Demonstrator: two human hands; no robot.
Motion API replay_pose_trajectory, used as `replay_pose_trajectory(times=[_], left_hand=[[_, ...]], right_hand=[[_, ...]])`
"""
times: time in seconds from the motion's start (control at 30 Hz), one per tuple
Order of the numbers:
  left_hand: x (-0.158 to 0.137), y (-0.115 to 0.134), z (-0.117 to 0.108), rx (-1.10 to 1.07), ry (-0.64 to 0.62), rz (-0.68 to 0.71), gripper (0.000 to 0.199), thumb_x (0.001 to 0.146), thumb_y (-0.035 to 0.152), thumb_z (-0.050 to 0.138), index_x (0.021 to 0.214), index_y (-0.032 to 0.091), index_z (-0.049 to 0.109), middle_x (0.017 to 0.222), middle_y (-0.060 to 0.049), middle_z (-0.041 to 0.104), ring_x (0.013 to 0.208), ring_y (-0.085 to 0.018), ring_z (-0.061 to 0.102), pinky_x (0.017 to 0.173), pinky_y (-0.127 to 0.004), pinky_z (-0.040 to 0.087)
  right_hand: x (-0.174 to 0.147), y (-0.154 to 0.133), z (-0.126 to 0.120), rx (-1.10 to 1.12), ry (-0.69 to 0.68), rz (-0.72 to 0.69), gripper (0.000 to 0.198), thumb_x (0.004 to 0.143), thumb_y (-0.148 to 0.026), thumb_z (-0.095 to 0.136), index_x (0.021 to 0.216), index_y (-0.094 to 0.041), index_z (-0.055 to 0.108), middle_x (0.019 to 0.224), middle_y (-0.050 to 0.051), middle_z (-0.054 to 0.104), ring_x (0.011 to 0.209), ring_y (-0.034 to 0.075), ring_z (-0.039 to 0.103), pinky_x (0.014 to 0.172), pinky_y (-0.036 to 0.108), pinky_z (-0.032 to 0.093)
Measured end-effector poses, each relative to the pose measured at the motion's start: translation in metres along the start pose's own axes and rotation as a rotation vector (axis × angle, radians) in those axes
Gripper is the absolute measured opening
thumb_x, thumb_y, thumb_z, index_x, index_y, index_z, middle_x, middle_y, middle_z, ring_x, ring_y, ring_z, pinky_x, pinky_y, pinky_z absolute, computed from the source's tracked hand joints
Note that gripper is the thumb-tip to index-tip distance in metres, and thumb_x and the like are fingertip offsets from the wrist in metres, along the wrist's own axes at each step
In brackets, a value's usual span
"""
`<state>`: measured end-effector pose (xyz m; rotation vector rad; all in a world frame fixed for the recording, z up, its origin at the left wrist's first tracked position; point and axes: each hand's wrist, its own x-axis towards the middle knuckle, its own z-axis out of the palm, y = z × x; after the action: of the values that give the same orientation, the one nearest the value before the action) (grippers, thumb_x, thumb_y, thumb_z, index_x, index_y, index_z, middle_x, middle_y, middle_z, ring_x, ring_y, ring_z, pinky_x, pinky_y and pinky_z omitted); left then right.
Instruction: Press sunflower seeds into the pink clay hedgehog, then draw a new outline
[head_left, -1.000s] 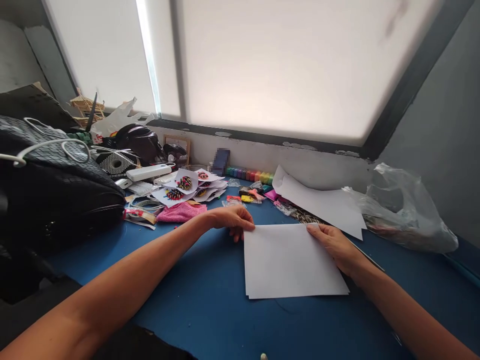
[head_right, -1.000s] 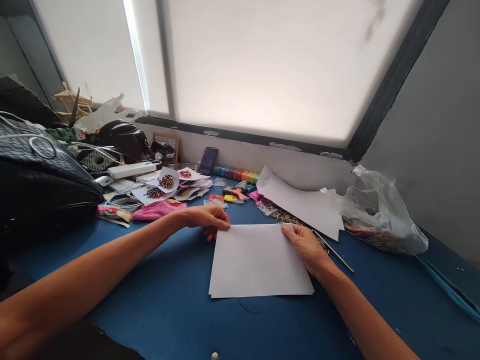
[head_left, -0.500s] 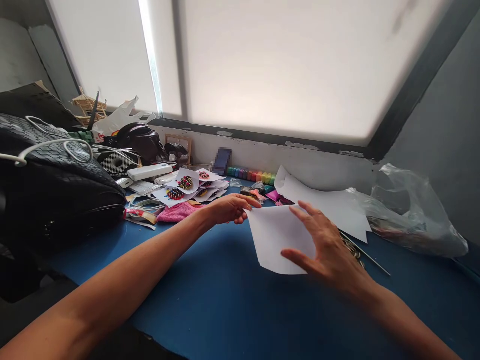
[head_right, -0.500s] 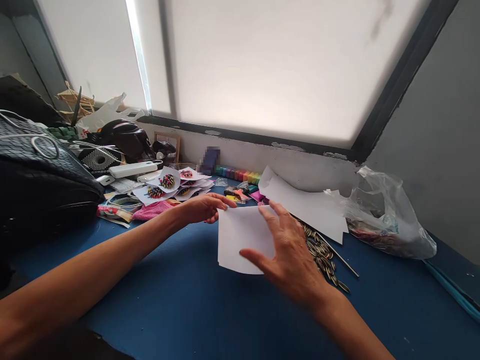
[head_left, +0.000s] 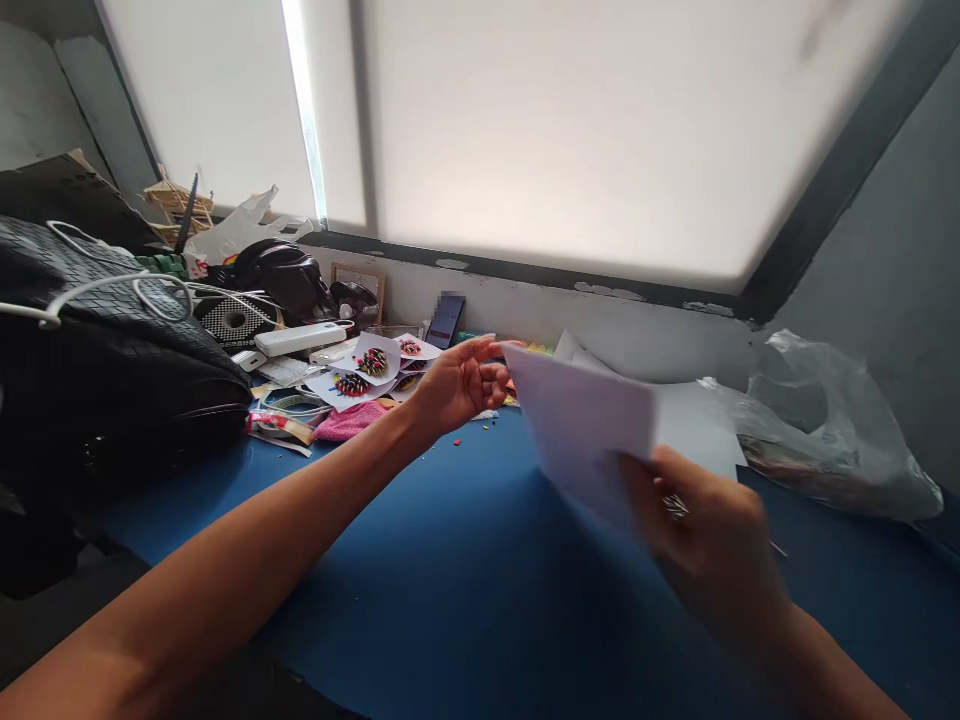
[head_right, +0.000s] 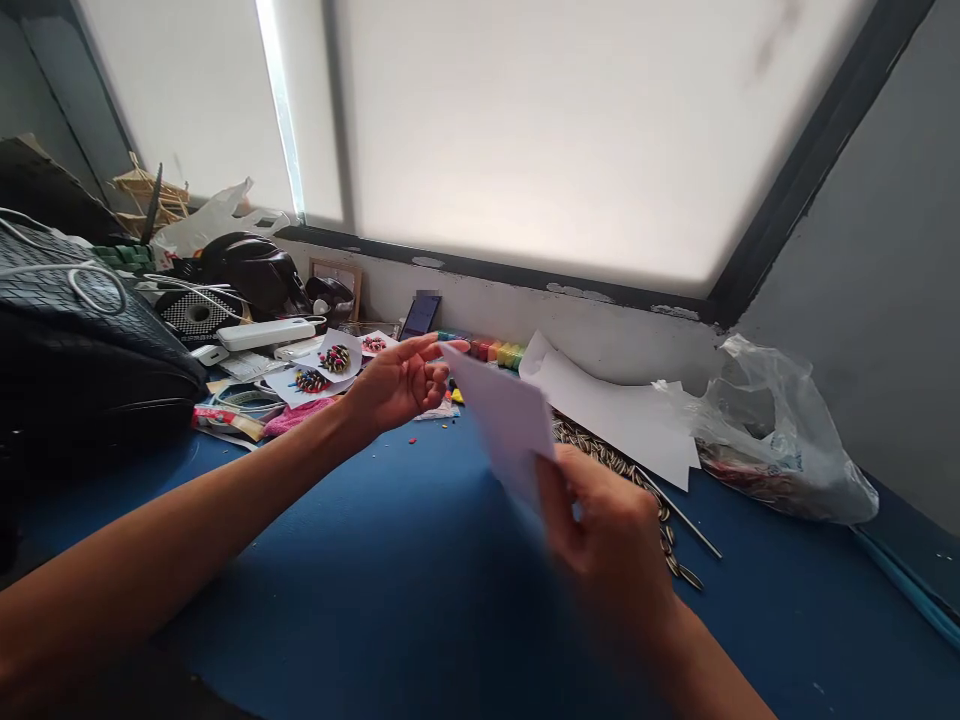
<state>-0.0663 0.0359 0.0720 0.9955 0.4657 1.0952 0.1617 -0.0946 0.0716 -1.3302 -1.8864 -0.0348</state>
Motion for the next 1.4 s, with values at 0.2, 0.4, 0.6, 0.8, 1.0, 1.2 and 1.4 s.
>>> replay_pose_trajectory(times=[0.2,0.4,0.6,0.8,1.0,1.2,1.4], left_hand=[[-0.005,0.003,0.004,0.190,-0.226,-0.015,0.056,0.084,0.063,0.057,0.108,0.013,0.065,0.101,-0.010,0.069,0.092,-0.020,0.065,0.079,-0.029,0.049],[0.001,-0.016,-0.010,0.587,-0.238,-0.243,0.044,0.062,0.044,0.084,0.089,0.011,0.071,0.085,-0.007,0.071,0.071,-0.016,0.065,0.058,-0.022,0.047],[0.005,-0.029,-0.022,0.716,-0.268,-0.425,0.036,0.056,0.036,0.085,0.080,0.012,0.072,0.077,-0.004,0.070,0.062,-0.015,0.064,0.052,-0.022,0.047],[0.004,-0.035,-0.020,0.710,-0.237,-0.430,0.044,0.056,0.048,0.085,0.074,0.012,0.068,0.070,-0.002,0.066,0.056,-0.011,0.058,0.049,-0.020,0.040],[0.005,-0.040,-0.019,0.650,-0.159,-0.389,0.052,0.058,0.060,0.080,0.071,0.011,0.067,0.063,-0.001,0.062,0.048,-0.008,0.051,0.045,-0.019,0.033],[0.006,-0.044,-0.020,0.599,-0.104,-0.380,0.047,0.058,0.050,0.083,0.079,0.011,0.071,0.069,-0.004,0.067,0.049,-0.009,0.055,0.045,-0.019,0.034],[0.009,-0.050,-0.023,0.541,-0.001,-0.310,0.045,0.056,0.049,0.084,0.075,0.011,0.069,0.069,-0.004,0.068,0.051,-0.011,0.058,0.046,-0.020,0.037]], right_hand=[[0.015,0.001,-0.006,0.632,-0.014,0.545,0.030,0.082,-0.053,0.060,0.097,-0.029,0.068,0.083,0.006,0.071,0.075,0.025,0.066,0.055,0.032,0.052],[0.013,0.033,0.023,0.818,-0.318,0.832,0.019,0.080,-0.035,0.066,0.093,-0.020,0.068,0.080,0.004,0.072,0.068,0.017,0.066,0.050,0.023,0.052],[0.019,0.058,0.020,0.743,-0.339,0.935,0.016,0.086,-0.032,0.062,0.080,-0.018,0.066,0.074,0.004,0.069,0.059,0.011,0.064,0.042,0.017,0.048],[0.015,0.069,0.029,0.685,-0.397,0.905,0.029,0.073,-0.040,0.076,0.063,-0.016,0.065,0.061,0.001,0.065,0.047,0.008,0.056,0.037,0.015,0.042],[0.012,0.069,0.032,0.694,-0.379,0.836,0.042,0.058,-0.055,0.081,0.057,-0.017,0.063,0.051,-0.002,0.060,0.044,0.006,0.049,0.039,0.015,0.040],[0.010,0.075,0.035,0.726,-0.380,0.830,0.048,0.056,-0.062,0.079,0.067,-0.017,0.067,0.063,0.001,0.066,0.049,0.008,0.055,0.037,0.016,0.042],[0.011,0.074,0.033,0.739,-0.373,0.833,0.041,0.059,-0.053,0.082,0.060,-0.016,0.065,0.056,0.000,0.063,0.045,0.007,0.054,0.035,0.014,0.040]])
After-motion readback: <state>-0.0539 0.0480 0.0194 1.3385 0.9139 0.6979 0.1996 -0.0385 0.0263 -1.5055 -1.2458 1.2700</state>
